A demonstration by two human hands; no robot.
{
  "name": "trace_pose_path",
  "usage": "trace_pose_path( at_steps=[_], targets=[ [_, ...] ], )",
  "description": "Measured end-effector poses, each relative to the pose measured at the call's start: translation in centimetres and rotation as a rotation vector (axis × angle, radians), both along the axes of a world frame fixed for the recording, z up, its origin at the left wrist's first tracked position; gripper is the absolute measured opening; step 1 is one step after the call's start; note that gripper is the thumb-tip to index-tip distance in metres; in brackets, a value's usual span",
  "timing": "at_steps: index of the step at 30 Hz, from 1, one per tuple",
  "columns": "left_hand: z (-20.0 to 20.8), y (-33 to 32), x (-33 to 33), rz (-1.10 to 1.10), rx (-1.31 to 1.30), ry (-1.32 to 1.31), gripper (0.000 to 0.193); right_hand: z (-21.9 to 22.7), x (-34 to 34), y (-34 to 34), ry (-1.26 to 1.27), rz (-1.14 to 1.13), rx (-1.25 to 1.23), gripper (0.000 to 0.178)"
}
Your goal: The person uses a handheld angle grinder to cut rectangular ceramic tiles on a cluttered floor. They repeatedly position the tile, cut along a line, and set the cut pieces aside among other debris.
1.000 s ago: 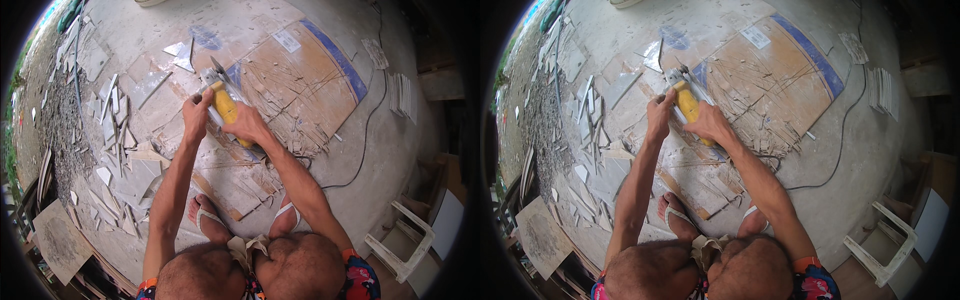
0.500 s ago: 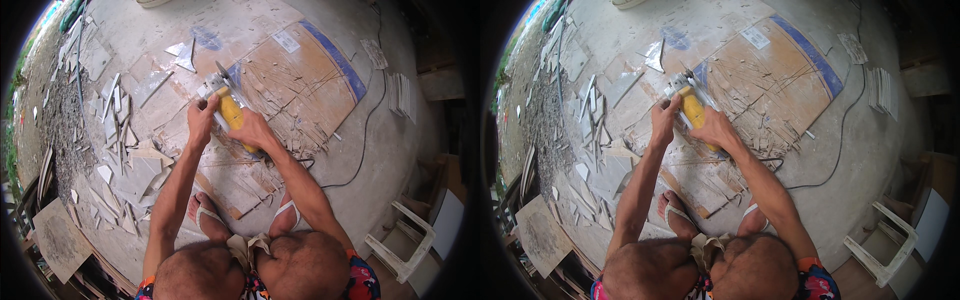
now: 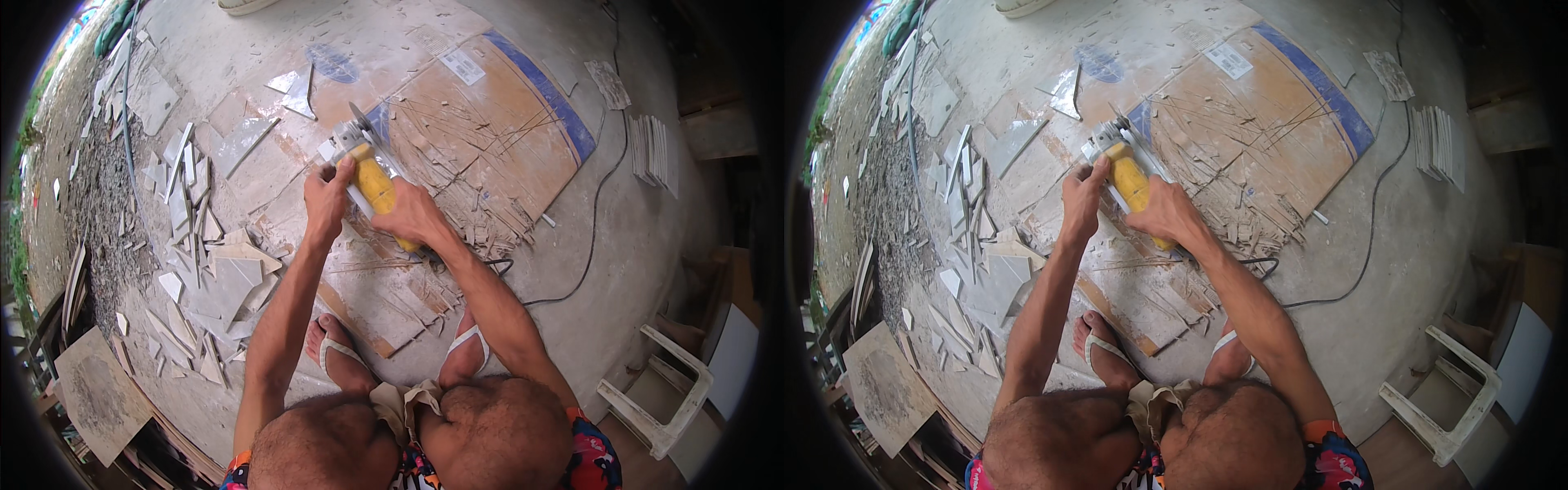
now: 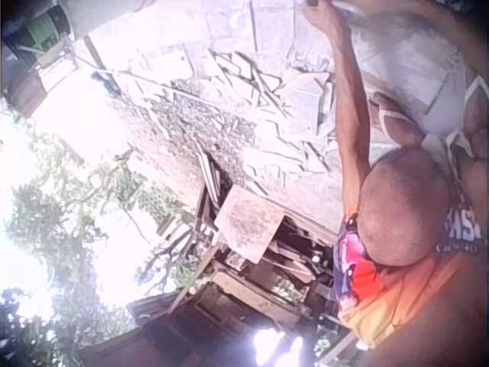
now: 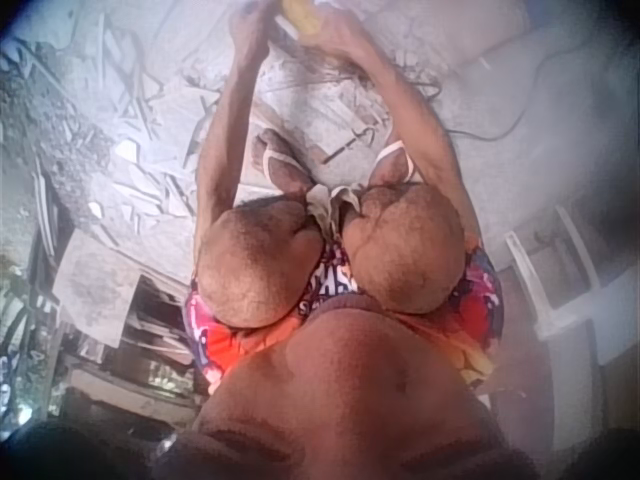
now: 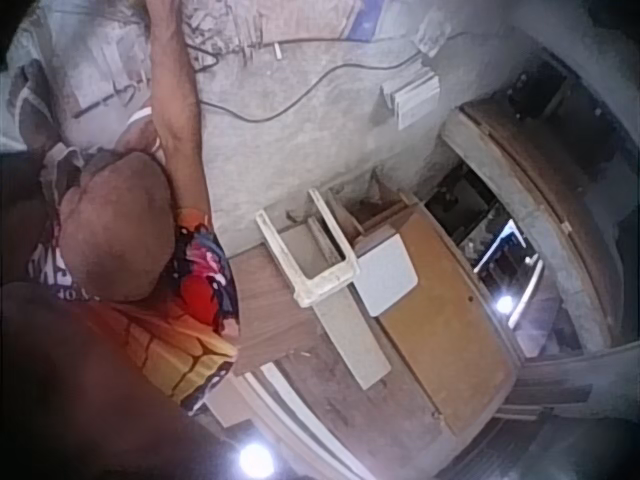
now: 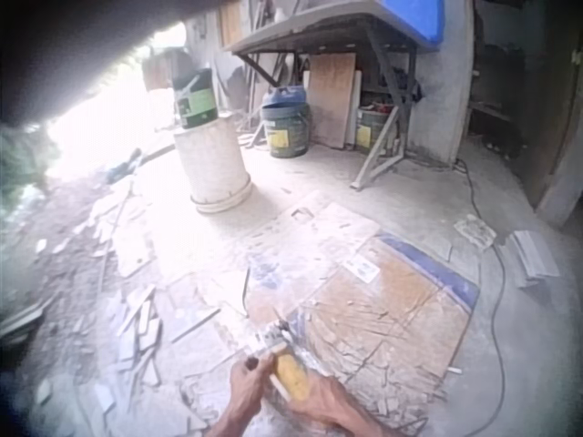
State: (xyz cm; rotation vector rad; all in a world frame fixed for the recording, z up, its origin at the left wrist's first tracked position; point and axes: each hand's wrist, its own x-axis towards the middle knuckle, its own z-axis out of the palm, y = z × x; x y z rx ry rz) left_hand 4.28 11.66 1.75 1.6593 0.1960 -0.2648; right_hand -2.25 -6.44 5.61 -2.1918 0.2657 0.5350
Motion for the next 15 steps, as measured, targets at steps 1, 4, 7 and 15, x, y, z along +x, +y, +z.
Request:
trace_pose_path(
  at_steps=[1, 4, 7, 15],
  targets=[
    [-0.07, 0.05, 0.12, -0.004, 0.001, 0.0, 0.058, -0.1, 0.05, 0.08, -0.008, -0.001, -0.002, 0.072],
    [-0.32, 0.12, 0.44, 0.009, 0.016, 0.002, 0.057, -0.45, 0.16, 0.21, -0.023, -0.005, -0.002, 0.072],
    [-0.45, 0.17, 0.68, 0.019, 0.025, 0.02, 0.057, -0.63, 0.37, 0.28, -0.036, -0.009, -0.001, 0.073],
    [-0.27, 0.22, 1.08, 0.032, 0.049, 0.031, 0.059, -0.86, 0.9, 0.48, -0.035, -0.005, -0.002, 0.075]
  ],
)
